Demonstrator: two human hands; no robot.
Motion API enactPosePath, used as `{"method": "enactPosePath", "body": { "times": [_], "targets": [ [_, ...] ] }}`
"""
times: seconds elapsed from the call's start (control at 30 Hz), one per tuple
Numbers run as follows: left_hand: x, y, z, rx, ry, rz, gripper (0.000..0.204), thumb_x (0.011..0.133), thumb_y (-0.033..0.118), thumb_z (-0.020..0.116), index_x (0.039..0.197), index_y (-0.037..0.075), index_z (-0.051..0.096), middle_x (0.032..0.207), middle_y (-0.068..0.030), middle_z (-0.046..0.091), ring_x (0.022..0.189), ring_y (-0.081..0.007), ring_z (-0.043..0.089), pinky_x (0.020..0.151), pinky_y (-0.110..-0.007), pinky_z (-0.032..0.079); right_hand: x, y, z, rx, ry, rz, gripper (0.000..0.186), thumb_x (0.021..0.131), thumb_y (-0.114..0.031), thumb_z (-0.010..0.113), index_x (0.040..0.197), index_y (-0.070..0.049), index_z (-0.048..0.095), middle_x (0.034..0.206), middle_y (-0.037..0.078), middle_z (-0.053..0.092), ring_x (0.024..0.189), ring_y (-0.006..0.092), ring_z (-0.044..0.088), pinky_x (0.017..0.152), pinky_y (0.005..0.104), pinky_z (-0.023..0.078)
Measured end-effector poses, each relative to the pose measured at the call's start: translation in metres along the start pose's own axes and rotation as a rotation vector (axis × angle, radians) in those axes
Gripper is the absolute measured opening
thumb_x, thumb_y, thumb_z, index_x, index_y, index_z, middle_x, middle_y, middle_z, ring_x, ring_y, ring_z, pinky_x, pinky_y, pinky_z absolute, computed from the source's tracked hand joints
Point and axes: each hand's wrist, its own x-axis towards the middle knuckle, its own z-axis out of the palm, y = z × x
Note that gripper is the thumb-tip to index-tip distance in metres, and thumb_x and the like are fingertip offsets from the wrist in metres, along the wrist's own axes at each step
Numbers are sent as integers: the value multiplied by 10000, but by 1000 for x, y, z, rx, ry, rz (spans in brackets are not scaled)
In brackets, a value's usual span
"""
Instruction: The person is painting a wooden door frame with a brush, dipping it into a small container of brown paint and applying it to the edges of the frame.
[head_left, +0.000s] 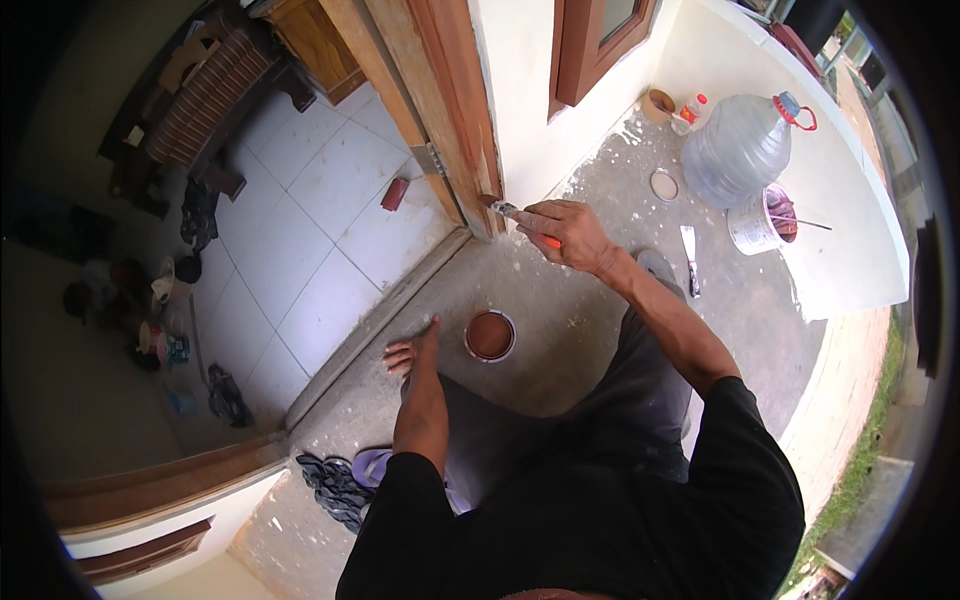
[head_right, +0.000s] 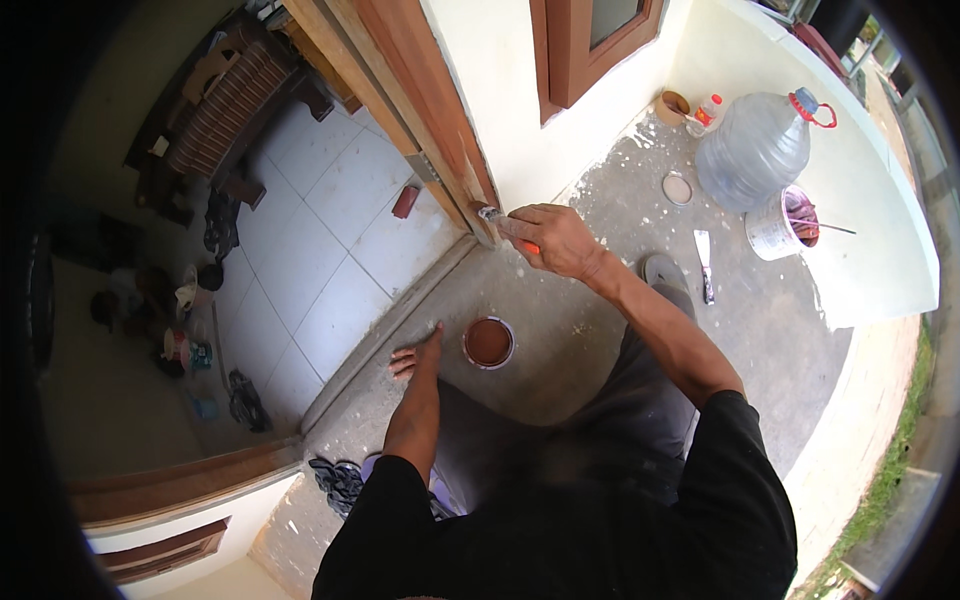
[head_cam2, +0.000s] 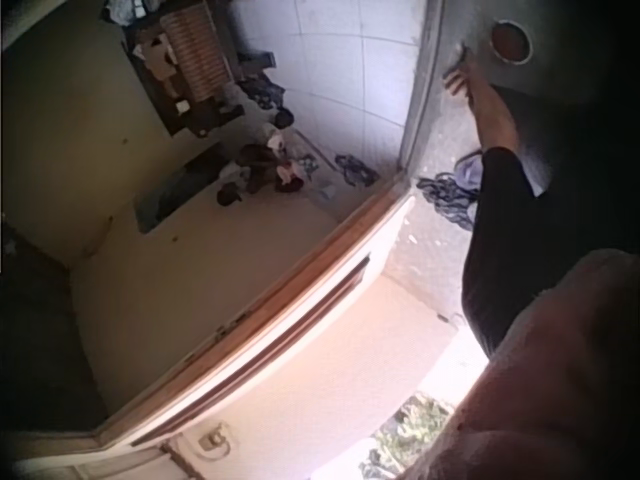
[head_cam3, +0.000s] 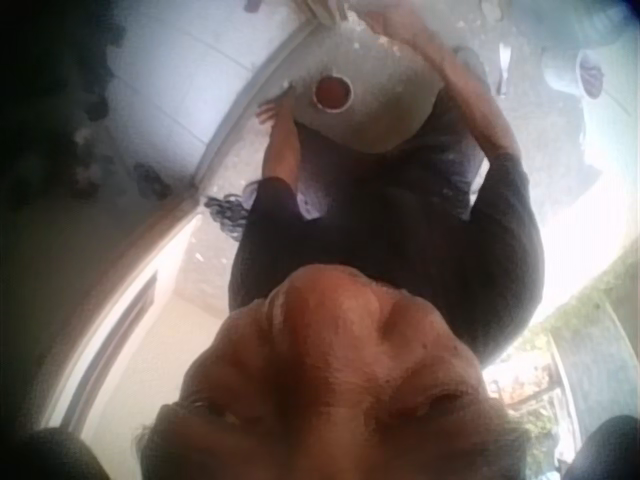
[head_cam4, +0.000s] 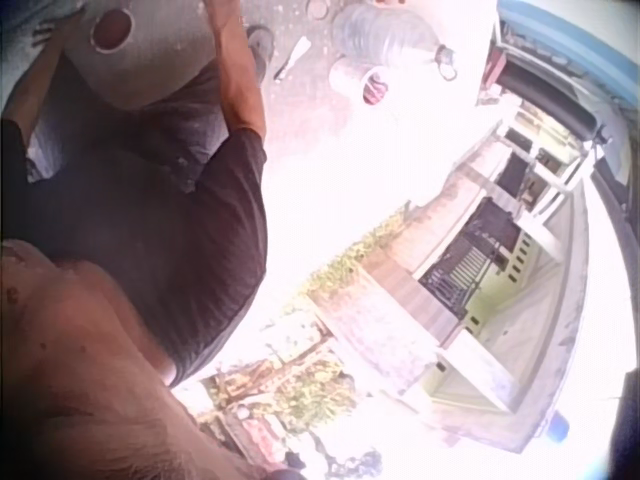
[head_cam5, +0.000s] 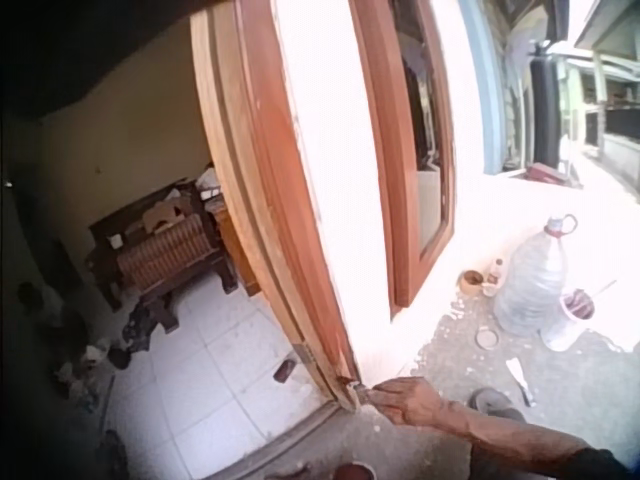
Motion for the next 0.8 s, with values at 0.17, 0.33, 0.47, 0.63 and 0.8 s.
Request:
{"method": "enactPosePath", "body": {
  "times": [0.17, 0.33, 0.47, 0.63, 0.8],
  "targets": [
    [2, -1, 6, -24, -20, 32, 1613, 497, 926, 651, 1517, -15, -171, 1574, -296, -210, 1429, -521, -215, 1098, -731, 69, 74, -6, -56, 27, 173, 23, 308, 807, -126, 744, 1111, -84, 714, 923, 75, 709, 746, 243, 681, 639, 321, 552],
    [4, -5, 1, -42, -62, 47, 1621, 499, 917, 665, 1508, -17, -193, 1569, -288, -239, 1421, -516, -246, 1104, -723, 56, 85, -21, -73, -56, 484, -104, 387, 726, -5, 784, 1103, -63, 718, 940, 93, 721, 780, 225, 705, 642, 305, 563],
    [0, -3, 0, -61, -66, 44, 1620, 505, 905, 678, 1504, -18, -203, 1565, -288, -249, 1421, -513, -249, 1106, -722, 55, 59, -17, -45, -61, 446, -38, 418, 727, 3, 765, 1136, -54, 698, 979, 106, 716, 824, 250, 709, 700, 327, 578],
    [-7, -1, -1, -42, -51, 37, 1575, 544, 891, 669, 1514, -16, -180, 1566, -305, -225, 1438, -517, -194, 1097, -740, 58, 15, -12, -6, 66, 239, 50, 357, 752, 4, 758, 1101, -48, 704, 940, 117, 714, 782, 278, 699, 676, 338, 567],
    [0, -3, -3, -30, -28, 46, 1569, 540, 900, 659, 1522, -19, -149, 1570, -309, -206, 1441, -524, -172, 1093, -745, 76, 16, -7, -12, 110, 148, 103, 327, 769, -26, 747, 1092, -66, 719, 876, 111, 704, 704, 269, 672, 629, 341, 545]
  ]
}}
